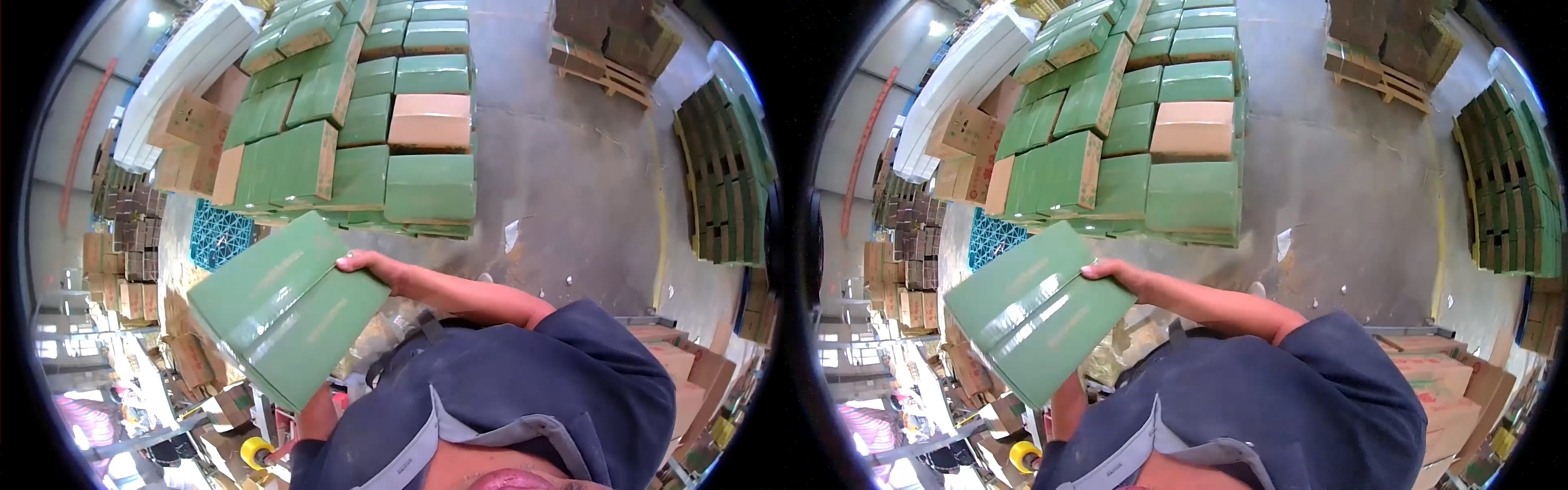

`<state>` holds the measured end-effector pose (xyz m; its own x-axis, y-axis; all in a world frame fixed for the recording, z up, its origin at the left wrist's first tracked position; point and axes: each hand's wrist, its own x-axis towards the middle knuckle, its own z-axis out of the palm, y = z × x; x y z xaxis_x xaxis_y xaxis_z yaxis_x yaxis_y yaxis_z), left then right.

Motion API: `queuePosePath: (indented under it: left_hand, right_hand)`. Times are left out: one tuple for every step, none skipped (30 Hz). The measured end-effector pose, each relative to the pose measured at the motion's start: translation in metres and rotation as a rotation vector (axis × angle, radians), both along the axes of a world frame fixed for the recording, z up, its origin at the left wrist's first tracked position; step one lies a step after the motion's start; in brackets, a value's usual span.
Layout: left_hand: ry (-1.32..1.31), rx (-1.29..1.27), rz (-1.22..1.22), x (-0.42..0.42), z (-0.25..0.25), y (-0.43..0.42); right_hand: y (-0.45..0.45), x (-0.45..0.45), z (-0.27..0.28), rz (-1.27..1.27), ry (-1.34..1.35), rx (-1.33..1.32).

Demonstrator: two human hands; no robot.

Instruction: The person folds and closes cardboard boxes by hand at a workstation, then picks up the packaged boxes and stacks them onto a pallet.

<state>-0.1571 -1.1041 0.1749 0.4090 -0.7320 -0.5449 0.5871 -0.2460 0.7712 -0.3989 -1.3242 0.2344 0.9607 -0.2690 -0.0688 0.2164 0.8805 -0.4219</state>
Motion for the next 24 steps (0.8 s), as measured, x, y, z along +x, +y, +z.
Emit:
queuePosePath:
  left_hand:
    - [0.013,0.005,-0.018,-0.021,-0.002,-0.015]
    - [0.026,0.010,-0.037,-0.037,-0.004,-0.028]
    - [0.032,0.009,-0.051,-0.051,-0.005,-0.038]
    - [0.041,0.008,-0.060,-0.062,-0.008,-0.048]
    - [0.053,0.016,-0.073,-0.073,-0.008,-0.055]
    - [0.062,0.025,-0.074,-0.080,-0.010,-0.061]
    - [0.076,0.022,-0.094,-0.088,-0.012,-0.075]
    - [0.078,0.019,-0.100,-0.094,-0.014,-0.085]
    - [0.091,0.020,-0.107,-0.100,-0.016,-0.097]
    - [0.090,0.011,-0.116,-0.105,-0.019,-0.112]
    - [0.100,-0.002,-0.132,-0.110,-0.023,-0.133]
    - [0.102,-0.013,-0.148,-0.116,-0.025,-0.153]
    - [0.104,-0.024,-0.159,-0.121,-0.028,-0.175]
    - [0.106,-0.031,-0.171,-0.126,-0.029,-0.195]
    - [0.105,-0.041,-0.182,-0.132,-0.030,-0.216]
    - [0.108,-0.049,-0.181,-0.138,-0.030,-0.233]
    - [0.116,-0.057,-0.178,-0.141,-0.029,-0.251]
    - [0.113,-0.064,-0.173,-0.144,-0.029,-0.264]
    - [0.112,-0.069,-0.162,-0.149,-0.029,-0.277]
    - [0.111,-0.068,-0.141,-0.154,-0.030,-0.288]
    - [0.108,-0.070,-0.117,-0.160,-0.031,-0.298]
    - [0.096,-0.075,-0.089,-0.166,-0.030,-0.307]
    - [0.083,-0.078,-0.051,-0.172,-0.029,-0.316]
    - [0.071,-0.087,-0.014,-0.179,-0.029,-0.327]
  right_hand:
    - [-0.006,-0.021,0.005,-0.065,-0.019,0.027]
    - [-0.012,-0.038,0.007,-0.063,-0.022,0.027]
    - [-0.020,-0.055,0.009,-0.105,-0.008,0.053]
    - [-0.028,-0.070,0.009,-0.147,0.008,0.079]
    - [-0.037,-0.086,0.007,-0.169,-0.007,0.095]
    - [-0.050,-0.107,0.009,-0.155,0.058,0.077]
    - [-0.057,-0.127,0.028,-0.220,0.087,0.072]
    - [-0.062,-0.145,0.043,-0.283,0.117,0.070]
    - [-0.070,-0.154,0.032,-0.283,0.125,0.069]
    - [-0.082,-0.161,0.012,-0.288,0.178,0.072]
    - [-0.095,-0.167,-0.003,-0.292,0.231,0.071]
    - [-0.106,-0.174,-0.007,-0.290,0.240,0.064]
    - [-0.117,-0.182,-0.010,-0.317,0.259,0.049]
    - [-0.128,-0.190,-0.013,-0.345,0.278,0.038]
    - [-0.144,-0.201,-0.017,-0.334,0.286,0.031]
    - [-0.157,-0.214,-0.013,-0.358,0.340,0.015]
    - [-0.171,-0.224,-0.011,-0.398,0.353,-0.021]
    - [-0.183,-0.234,-0.011,-0.436,0.365,-0.052]
    - [-0.196,-0.244,-0.011,-0.432,0.373,-0.049]
    - [-0.209,-0.256,-0.011,-0.464,0.373,-0.090]
    - [-0.221,-0.267,-0.012,-0.493,0.372,-0.132]
    - [-0.229,-0.276,-0.017,-0.481,0.376,-0.127]
    - [-0.240,-0.282,-0.025,-0.504,0.408,-0.128]
    - [-0.254,-0.288,-0.030,-0.530,0.437,-0.130]
